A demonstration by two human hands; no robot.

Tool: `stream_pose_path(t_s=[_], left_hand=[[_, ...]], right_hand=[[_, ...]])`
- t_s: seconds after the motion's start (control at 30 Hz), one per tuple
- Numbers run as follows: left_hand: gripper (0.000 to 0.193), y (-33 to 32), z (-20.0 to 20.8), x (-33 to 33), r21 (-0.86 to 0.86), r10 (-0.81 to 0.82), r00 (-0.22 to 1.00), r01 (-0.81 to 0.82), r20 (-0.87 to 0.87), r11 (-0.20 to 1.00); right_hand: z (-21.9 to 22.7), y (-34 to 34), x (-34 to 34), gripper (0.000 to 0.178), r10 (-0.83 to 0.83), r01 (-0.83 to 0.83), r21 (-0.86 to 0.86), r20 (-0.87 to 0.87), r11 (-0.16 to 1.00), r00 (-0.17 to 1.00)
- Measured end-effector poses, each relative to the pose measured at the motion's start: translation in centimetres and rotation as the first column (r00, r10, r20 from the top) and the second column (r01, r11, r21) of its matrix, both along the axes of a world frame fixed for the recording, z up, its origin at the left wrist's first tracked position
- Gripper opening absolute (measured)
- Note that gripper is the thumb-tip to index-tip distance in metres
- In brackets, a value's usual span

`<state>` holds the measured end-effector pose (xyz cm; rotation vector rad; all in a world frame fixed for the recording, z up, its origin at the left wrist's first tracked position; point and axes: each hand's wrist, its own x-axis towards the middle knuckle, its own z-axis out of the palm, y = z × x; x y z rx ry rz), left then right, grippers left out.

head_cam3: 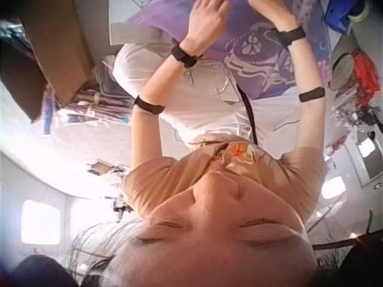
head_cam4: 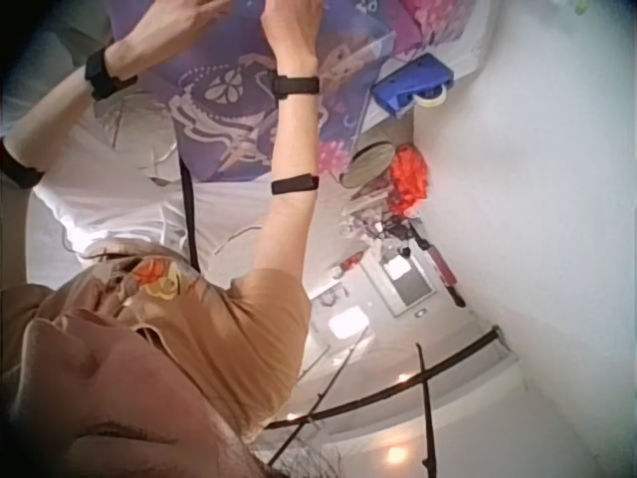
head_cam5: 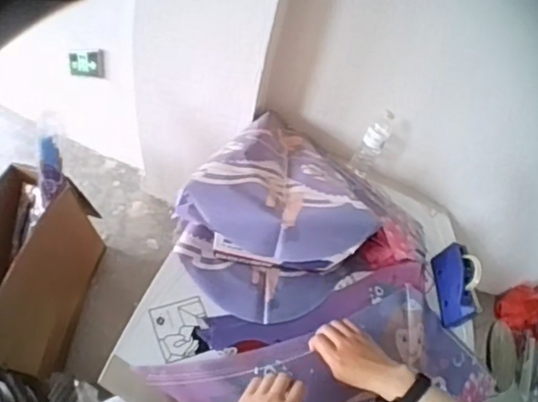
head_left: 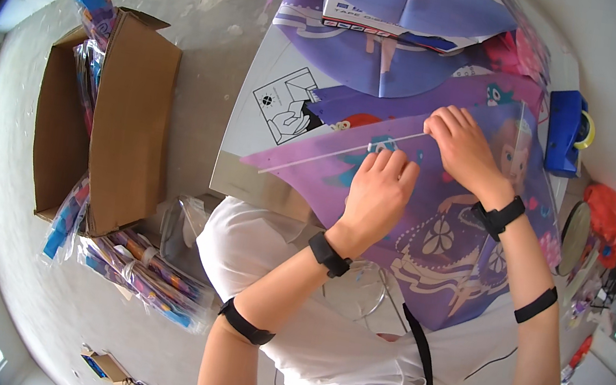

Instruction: Assembling a kite by attaching fiberglass rods and string to the kite skin using tape.

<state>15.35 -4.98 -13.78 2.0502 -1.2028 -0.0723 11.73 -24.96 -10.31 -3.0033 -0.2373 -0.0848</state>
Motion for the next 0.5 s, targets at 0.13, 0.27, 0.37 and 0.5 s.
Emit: stream_pose_path(t_s=[0.13, 0.27, 0.37, 0.5], left_hand=[[0.023, 0.1, 0.3, -0.1, -0.114, -0.022, 1.0, 0.02, -0.015, 0.993], [0.023, 0.0, 0.3, -0.1, -0.125, -0.033, 0.999, 0.028, -0.039, 0.992], [0.022, 0.1, 0.0, -0.3, -0.056, -0.014, 1.0, 0.013, -0.022, 0.998], [0.02, 0.5, -0.3, -0.2, 0.033, 0.017, 0.998, -0.019, 0.06, 0.999]], right_hand=[[0.4, -0.4, -0.7, 0.013, 0.048, -0.048, 0.001, -0.01, 0.999, 0.999], [-0.8, -2.2, -1.3, 0.013, -0.003, 0.001, -0.05, -0.029, 0.999, 1.0], [-1.3, -3.2, -1.0, 0.014, -0.053, 0.051, -0.031, -0.044, 0.998, 0.998], [-1.0, -1.2, 0.0, 0.02, -0.092, 0.092, 0.013, 0.014, 0.996, 0.996]])
